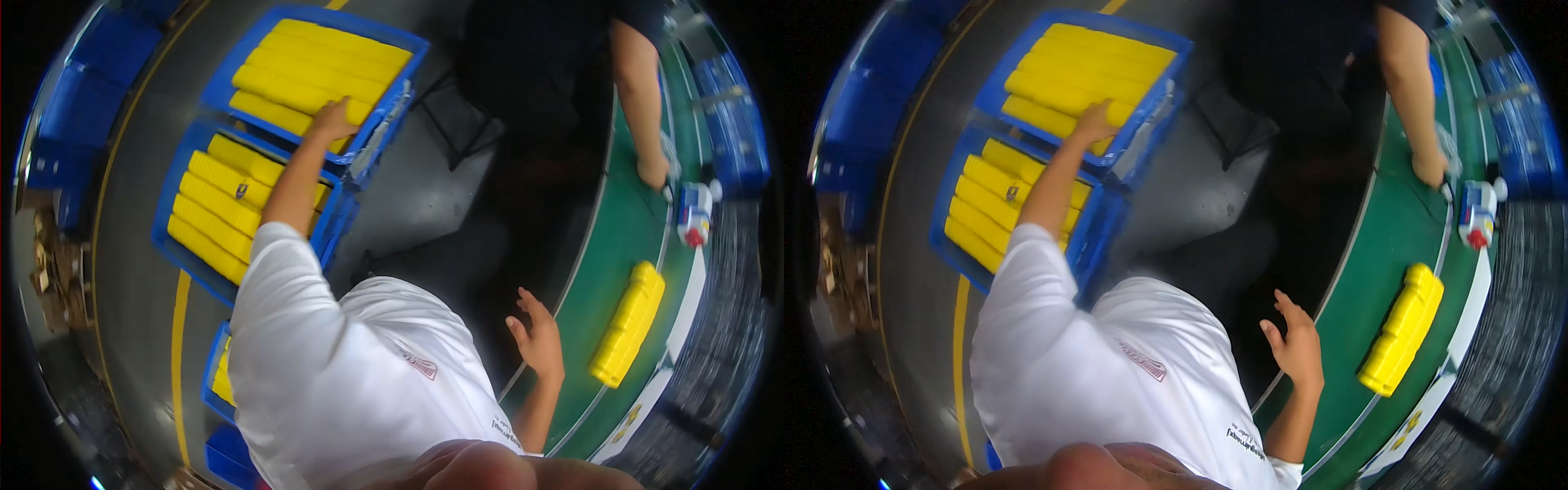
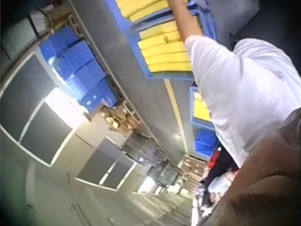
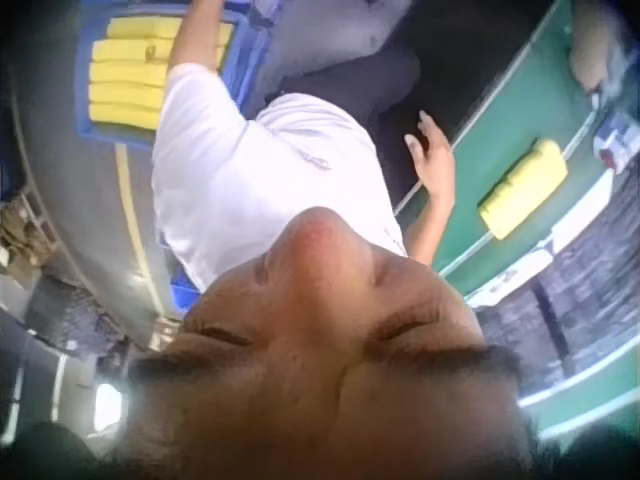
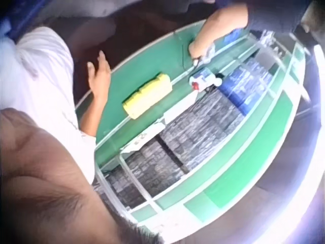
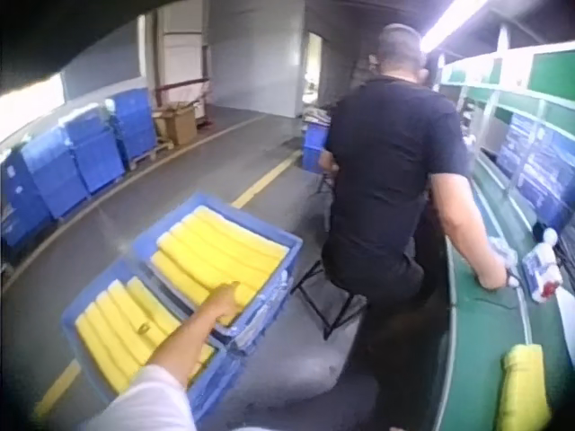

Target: The person attaches yellow components onto toy devices along an assembly line, then takes additional yellow components from a crate and arranges them into rows on the table by hand.

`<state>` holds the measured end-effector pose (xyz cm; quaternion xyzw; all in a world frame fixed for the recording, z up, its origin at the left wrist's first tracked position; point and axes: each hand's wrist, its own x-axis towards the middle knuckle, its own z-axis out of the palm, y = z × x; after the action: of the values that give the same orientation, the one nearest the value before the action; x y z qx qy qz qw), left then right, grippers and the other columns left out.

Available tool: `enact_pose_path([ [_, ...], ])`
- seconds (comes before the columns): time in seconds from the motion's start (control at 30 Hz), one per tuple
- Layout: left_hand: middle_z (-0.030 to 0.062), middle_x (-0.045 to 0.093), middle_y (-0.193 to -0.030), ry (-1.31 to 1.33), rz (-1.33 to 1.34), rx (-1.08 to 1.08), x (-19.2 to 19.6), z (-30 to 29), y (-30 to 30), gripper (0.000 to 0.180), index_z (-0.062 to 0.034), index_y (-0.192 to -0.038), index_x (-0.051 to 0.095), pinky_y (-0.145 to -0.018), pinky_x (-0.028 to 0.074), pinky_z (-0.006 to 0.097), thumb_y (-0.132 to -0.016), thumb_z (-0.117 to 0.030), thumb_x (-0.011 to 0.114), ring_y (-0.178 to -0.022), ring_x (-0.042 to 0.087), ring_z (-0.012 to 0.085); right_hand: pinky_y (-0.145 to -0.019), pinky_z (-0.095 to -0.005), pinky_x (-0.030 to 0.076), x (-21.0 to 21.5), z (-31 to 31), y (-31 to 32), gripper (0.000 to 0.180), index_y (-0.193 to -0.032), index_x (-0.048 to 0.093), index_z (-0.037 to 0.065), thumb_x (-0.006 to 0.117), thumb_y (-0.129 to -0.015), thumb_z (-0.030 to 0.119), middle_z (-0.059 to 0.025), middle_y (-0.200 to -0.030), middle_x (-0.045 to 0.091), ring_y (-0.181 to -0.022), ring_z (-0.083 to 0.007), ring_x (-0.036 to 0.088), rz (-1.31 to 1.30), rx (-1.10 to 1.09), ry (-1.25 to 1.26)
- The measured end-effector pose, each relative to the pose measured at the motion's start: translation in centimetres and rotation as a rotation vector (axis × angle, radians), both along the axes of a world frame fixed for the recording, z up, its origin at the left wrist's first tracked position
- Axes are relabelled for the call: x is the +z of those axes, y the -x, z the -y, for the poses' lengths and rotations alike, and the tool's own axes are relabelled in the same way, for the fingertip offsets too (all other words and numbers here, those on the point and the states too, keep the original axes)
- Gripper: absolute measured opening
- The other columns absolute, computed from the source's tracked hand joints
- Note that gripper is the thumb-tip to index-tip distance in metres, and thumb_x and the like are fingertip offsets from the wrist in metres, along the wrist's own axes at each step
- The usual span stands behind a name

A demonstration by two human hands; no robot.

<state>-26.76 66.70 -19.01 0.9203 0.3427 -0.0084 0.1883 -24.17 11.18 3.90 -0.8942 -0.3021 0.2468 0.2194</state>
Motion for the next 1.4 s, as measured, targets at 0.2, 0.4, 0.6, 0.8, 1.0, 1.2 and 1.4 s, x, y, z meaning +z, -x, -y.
enact_pose_path([
  [0.2, 0.0104, 0.036, -0.155, -0.044, -0.082, -0.310, -1.1, 0.2, -5.2, 0.069, -0.0260, -0.148, 0.042, -0.116, 0.027, 0.047, -0.085, -0.035, 0.068, -0.142, 0.033, 0.0326, -0.093, -0.0400, 0.050, -1.0, -0.3, -0.8, 0.052, -0.136, 0.053, 0.004, 0.068, -0.088, 0.014, -0.0209, -0.117, 0.066, -0.108, -0.0324, 0.065, -0.039, -0.058, 0.063],
  [0.4, 0.0098, 0.034, -0.156, -0.054, -0.147, -0.259, 1.0, 1.5, -3.9, 0.068, -0.0320, -0.149, 0.040, -0.116, 0.025, 0.050, -0.087, -0.041, 0.065, -0.143, 0.031, 0.0330, -0.091, -0.0400, 0.051, -2.2, -2.0, -2.4, 0.051, -0.136, 0.053, 0.003, 0.068, -0.088, 0.016, -0.0231, -0.116, 0.066, -0.106, -0.0341, 0.065, 0.027, 0.068, 0.101],
  [0.6, 0.0132, 0.025, -0.159, 0.022, -0.211, -0.267, -0.4, 1.2, -1.9, 0.071, -0.0386, -0.149, 0.037, -0.116, 0.025, 0.054, -0.086, -0.028, 0.067, -0.145, 0.024, 0.0396, -0.090, -0.0428, 0.050, -2.8, -3.2, -2.4, 0.050, -0.132, 0.054, 0.001, 0.069, -0.086, 0.014, -0.0226, -0.109, 0.066, -0.102, -0.0399, 0.063, 0.033, 0.107, 0.049],
  [0.8, 0.0203, 0.028, -0.154, -0.354, -0.273, -0.571, -2.4, 0.1, -0.7, 0.096, -0.0223, -0.154, 0.030, -0.115, 0.024, 0.050, -0.070, -0.028, 0.078, -0.143, 0.026, 0.0363, -0.090, -0.0424, 0.050, -3.5, -1.4, -1.1, 0.050, -0.130, 0.057, 0.003, 0.072, -0.084, 0.016, -0.0196, -0.108, 0.067, -0.101, -0.0368, 0.064, 0.039, -0.020, 0.021],
  [1.0, 0.0188, 0.045, -0.135, -0.346, -0.232, -0.897, -0.4, -2.4, -3.1, 0.102, -0.0106, -0.147, 0.039, -0.108, 0.032, 0.042, -0.061, -0.043, 0.082, -0.129, 0.042, 0.0326, -0.089, -0.0415, 0.050, -3.5, -1.6, -0.7, 0.050, -0.130, 0.058, 0.007, 0.072, -0.084, 0.021, -0.0131, -0.105, 0.069, -0.097, -0.0333, 0.064, 0.181, 0.069, 0.157],
  [1.2, 0.0201, 0.047, -0.137, -0.293, -0.238, -1.041, -0.4, -3.0, -3.5, 0.101, -0.0018, -0.143, 0.041, -0.109, 0.032, 0.042, -0.061, -0.046, 0.081, -0.127, 0.043, 0.0342, -0.093, -0.0414, 0.048, -4.4, -1.3, -0.3, 0.051, -0.130, 0.057, 0.009, 0.072, -0.084, 0.024, -0.0113, -0.103, 0.068, -0.095, -0.0310, 0.064, 0.257, 0.059, 0.198],
  [1.4, 0.0190, 0.046, -0.139, -0.157, -0.116, -0.965, -2.5, -4.1, -3.2, 0.089, -0.0016, -0.139, 0.045, -0.111, 0.031, 0.043, -0.065, -0.042, 0.076, -0.129, 0.043, 0.0337, -0.094, -0.0425, 0.047, -5.2, -1.6, -0.6, 0.054, -0.130, 0.057, 0.009, 0.073, -0.082, 0.026, -0.0091, -0.104, 0.068, -0.098, -0.0276, 0.063, 0.376, 0.074, 0.385],
])
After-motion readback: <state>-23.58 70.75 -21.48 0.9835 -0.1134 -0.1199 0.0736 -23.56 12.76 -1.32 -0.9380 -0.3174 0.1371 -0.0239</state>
